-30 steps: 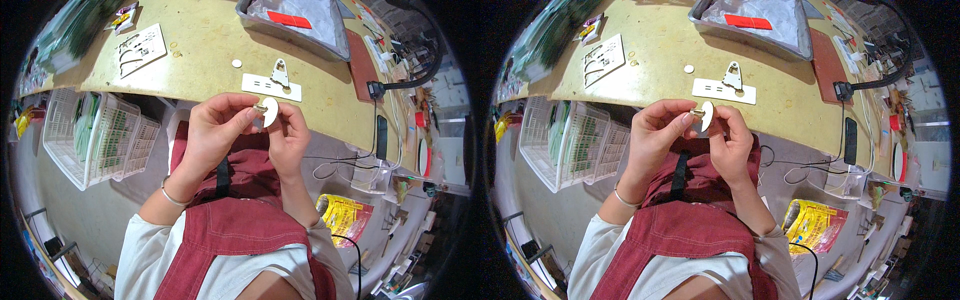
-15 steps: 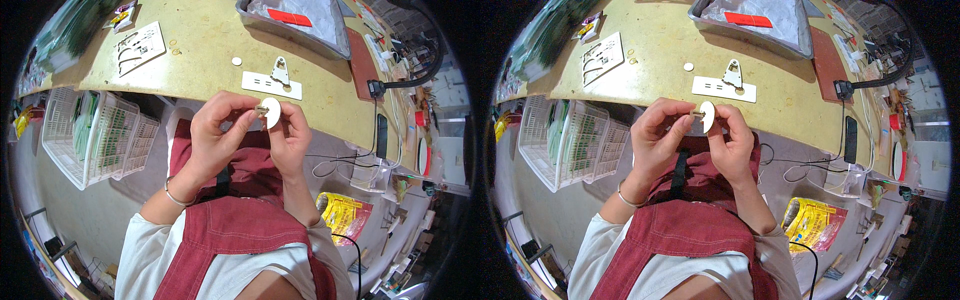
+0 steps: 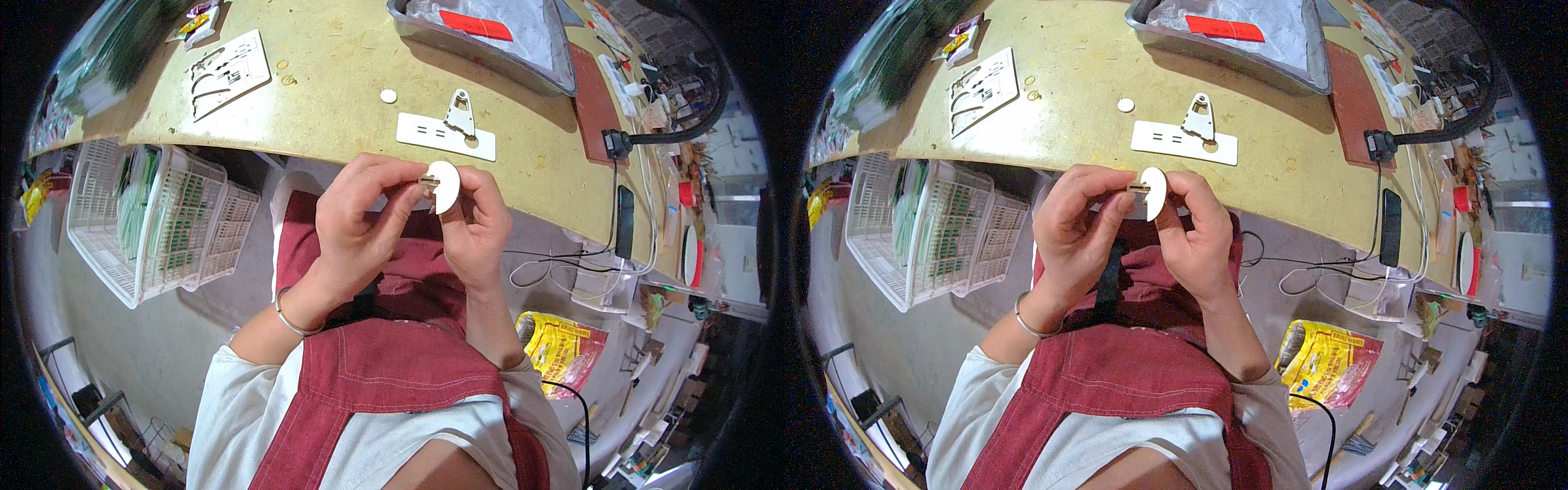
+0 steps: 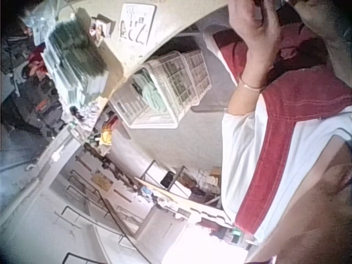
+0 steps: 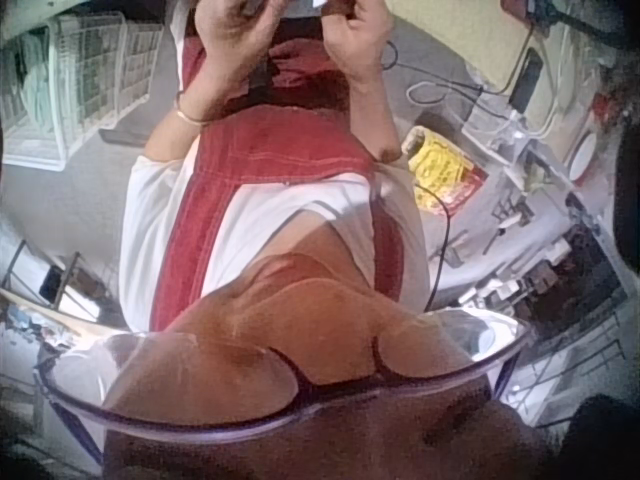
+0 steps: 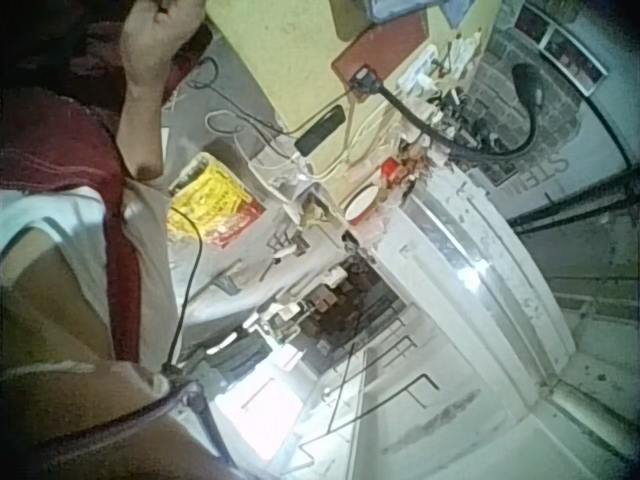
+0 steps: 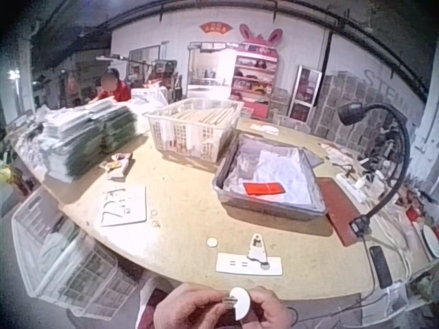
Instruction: The person assembles small mechanical components on a workbench. They handle a plastic template, a metal bracket, and circular parts, fitting them together by hand and occasionally referring to the template.
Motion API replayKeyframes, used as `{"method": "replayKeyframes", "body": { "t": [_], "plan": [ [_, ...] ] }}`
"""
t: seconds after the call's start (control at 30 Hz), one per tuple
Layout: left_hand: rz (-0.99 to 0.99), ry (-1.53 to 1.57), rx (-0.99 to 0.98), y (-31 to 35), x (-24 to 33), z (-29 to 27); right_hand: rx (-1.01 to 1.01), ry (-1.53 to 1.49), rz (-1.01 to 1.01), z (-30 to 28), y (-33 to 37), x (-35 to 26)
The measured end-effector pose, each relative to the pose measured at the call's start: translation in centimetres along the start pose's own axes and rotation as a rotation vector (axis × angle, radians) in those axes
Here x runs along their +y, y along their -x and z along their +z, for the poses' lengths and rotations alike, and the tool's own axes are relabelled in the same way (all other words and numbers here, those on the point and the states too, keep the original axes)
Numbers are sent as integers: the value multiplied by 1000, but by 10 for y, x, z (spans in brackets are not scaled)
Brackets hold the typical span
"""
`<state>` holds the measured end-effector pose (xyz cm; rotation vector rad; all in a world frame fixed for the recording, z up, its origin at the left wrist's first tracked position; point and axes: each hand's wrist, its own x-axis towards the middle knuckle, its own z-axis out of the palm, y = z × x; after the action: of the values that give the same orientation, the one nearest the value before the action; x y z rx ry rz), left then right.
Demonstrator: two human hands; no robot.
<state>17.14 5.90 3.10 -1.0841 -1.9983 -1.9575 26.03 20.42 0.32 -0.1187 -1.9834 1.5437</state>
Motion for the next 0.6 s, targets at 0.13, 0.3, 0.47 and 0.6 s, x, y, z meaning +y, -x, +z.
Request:
{"method": "replayKeyframes", "body": {
  "t": [0.13, 0.3, 0.47, 0.6],
  "plan": [
    [-70, -40, -107, -9, 3, -11, -68, 57, -3, -8, -1, 0],
    [-7, -69, -130, -14, 9, -14, -62, 83, -12, -8, -6, -10],
    [-182, 107, -145, -7, 3, -14, -76, 117, -28, -12, -8, -13],
    [-338, 283, -159, -6, -5, -17, -97, 28, 91, -12, -9, -23]
  ]
}}
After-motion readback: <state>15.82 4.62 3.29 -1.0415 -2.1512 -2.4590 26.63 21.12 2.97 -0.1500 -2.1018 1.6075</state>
